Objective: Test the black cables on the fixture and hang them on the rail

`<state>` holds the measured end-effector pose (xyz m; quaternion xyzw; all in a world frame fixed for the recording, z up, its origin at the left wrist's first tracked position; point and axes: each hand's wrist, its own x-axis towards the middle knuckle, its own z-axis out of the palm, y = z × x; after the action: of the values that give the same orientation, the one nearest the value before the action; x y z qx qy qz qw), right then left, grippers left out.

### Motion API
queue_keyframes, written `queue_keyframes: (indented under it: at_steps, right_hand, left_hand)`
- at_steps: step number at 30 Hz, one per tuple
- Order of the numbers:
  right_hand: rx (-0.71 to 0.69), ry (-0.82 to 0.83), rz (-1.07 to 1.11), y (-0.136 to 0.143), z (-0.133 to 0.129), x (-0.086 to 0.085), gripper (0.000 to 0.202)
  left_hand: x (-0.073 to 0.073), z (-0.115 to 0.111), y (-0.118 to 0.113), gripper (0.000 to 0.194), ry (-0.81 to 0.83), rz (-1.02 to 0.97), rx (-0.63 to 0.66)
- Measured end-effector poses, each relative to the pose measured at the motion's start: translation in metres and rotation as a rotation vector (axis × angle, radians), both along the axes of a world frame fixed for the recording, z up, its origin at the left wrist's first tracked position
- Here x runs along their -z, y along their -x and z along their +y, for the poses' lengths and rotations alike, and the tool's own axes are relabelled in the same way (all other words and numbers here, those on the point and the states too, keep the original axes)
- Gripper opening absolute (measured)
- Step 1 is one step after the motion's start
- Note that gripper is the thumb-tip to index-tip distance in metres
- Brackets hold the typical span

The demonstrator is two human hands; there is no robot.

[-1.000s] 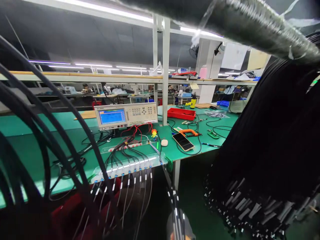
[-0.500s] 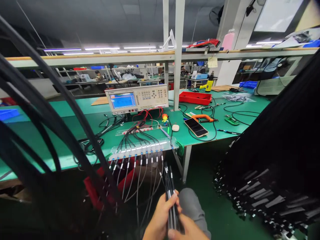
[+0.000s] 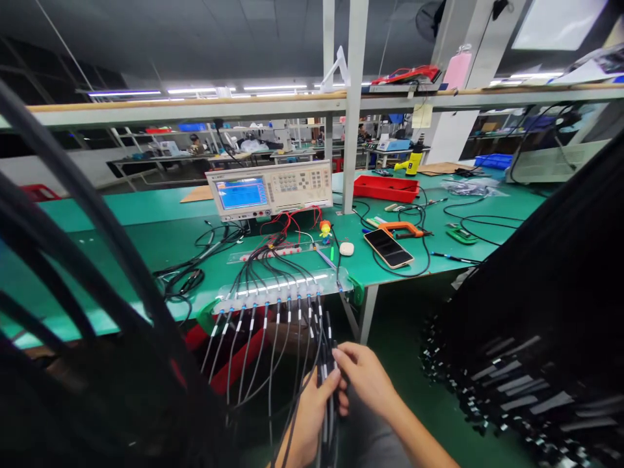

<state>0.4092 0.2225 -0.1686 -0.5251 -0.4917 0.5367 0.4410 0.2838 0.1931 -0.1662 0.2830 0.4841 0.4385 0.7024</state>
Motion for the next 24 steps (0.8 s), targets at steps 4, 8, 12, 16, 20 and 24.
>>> queue_keyframes:
  at_steps: [4, 8, 12, 16, 20, 24]
  right_hand:
    - [0.198, -0.031, 0.12, -0.007, 0.029, -0.017, 0.044]
    - [0.22, 0.0, 0.165, -0.01, 0.056, -0.037, 0.043]
    - [0.241, 0.038, 0.204, -0.007, 0.068, -0.044, 0.039]
    - [0.25, 0.007, 0.221, -0.005, 0.071, -0.041, 0.037]
    - [0.248, -0.007, 0.253, -0.005, 0.072, -0.041, 0.037]
    - [0.257, 0.012, 0.307, -0.002, 0.075, -0.042, 0.036]
  left_hand:
    - [0.007, 0.003, 0.001, 0.025, 0.115, -0.07, -0.108]
    - [0.021, 0.006, 0.002, 0.029, 0.156, -0.101, -0.109]
    - [0.028, 0.009, 0.004, 0.033, 0.165, -0.079, -0.129]
    - [0.032, 0.01, 0.007, 0.035, 0.155, -0.072, -0.107]
    - [0.04, 0.014, 0.01, 0.041, 0.198, -0.054, -0.084]
    - [0.043, 0.019, 0.009, 0.047, 0.239, -0.091, -0.002]
